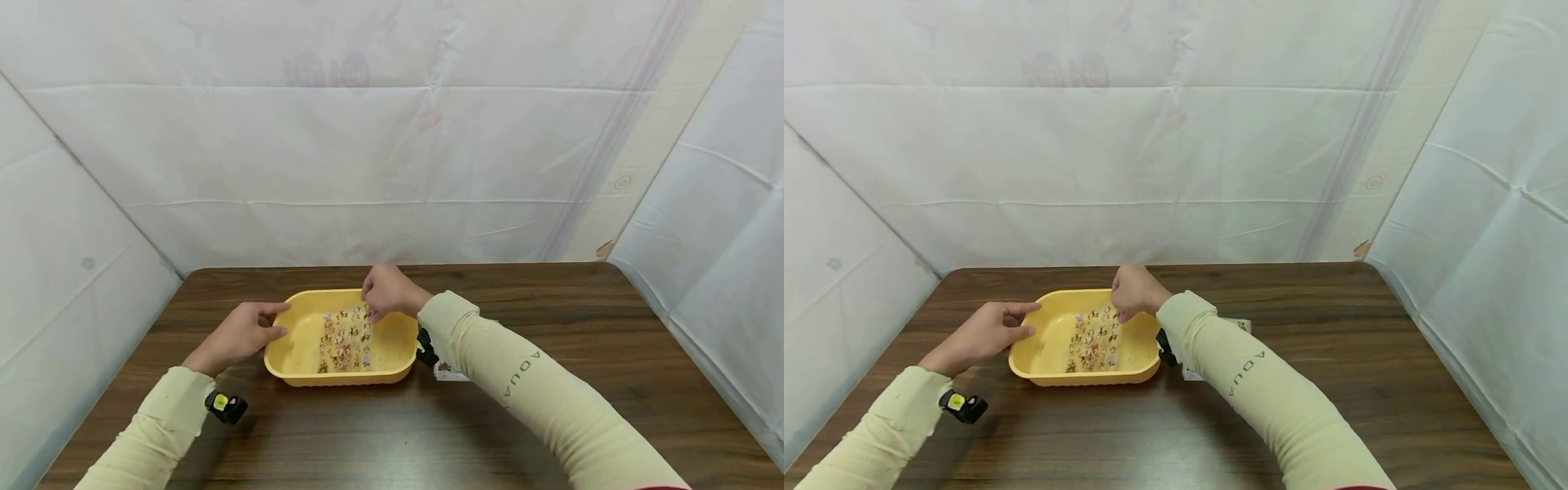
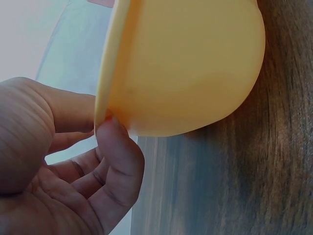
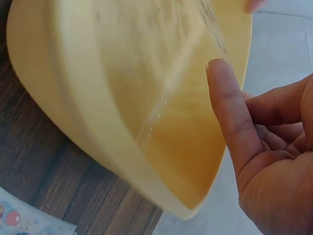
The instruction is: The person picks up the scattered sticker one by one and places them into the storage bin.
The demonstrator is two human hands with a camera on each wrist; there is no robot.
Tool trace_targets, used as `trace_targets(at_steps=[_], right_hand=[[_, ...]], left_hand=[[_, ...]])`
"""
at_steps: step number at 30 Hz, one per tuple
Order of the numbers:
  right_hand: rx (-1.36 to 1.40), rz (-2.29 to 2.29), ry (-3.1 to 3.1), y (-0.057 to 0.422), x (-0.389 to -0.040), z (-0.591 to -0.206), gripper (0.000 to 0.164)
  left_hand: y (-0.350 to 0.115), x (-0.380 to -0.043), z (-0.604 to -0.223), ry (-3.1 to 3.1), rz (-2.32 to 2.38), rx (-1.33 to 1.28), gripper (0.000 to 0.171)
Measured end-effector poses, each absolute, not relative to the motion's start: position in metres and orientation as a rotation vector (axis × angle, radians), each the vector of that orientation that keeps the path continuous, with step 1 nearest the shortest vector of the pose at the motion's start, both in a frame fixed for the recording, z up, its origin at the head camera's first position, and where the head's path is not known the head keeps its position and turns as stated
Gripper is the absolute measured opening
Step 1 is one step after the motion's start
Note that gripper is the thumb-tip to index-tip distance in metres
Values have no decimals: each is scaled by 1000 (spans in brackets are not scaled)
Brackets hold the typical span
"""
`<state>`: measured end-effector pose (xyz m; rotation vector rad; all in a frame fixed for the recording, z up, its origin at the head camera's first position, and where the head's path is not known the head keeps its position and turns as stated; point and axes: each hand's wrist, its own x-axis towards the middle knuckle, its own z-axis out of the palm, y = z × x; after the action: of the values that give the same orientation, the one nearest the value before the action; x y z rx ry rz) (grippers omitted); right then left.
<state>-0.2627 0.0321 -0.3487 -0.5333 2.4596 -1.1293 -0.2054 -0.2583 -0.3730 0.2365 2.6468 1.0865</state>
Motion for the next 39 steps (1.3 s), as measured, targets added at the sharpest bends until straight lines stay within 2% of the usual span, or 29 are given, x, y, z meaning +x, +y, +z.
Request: trace_targets(at_steps=[18,30,39], right_hand=[[-498,-999,2505,28,-267,-354,25],[-507,-1059,2440,28,-264,-358,38],[-538,-979,2457,28,-263,-359,55]], left_hand=[[-259,-207,-373,2663,1060,224,57],[-258,-205,-371,2689,1028,207,55],[-257,-205,-372,2684,1039,196,55]])
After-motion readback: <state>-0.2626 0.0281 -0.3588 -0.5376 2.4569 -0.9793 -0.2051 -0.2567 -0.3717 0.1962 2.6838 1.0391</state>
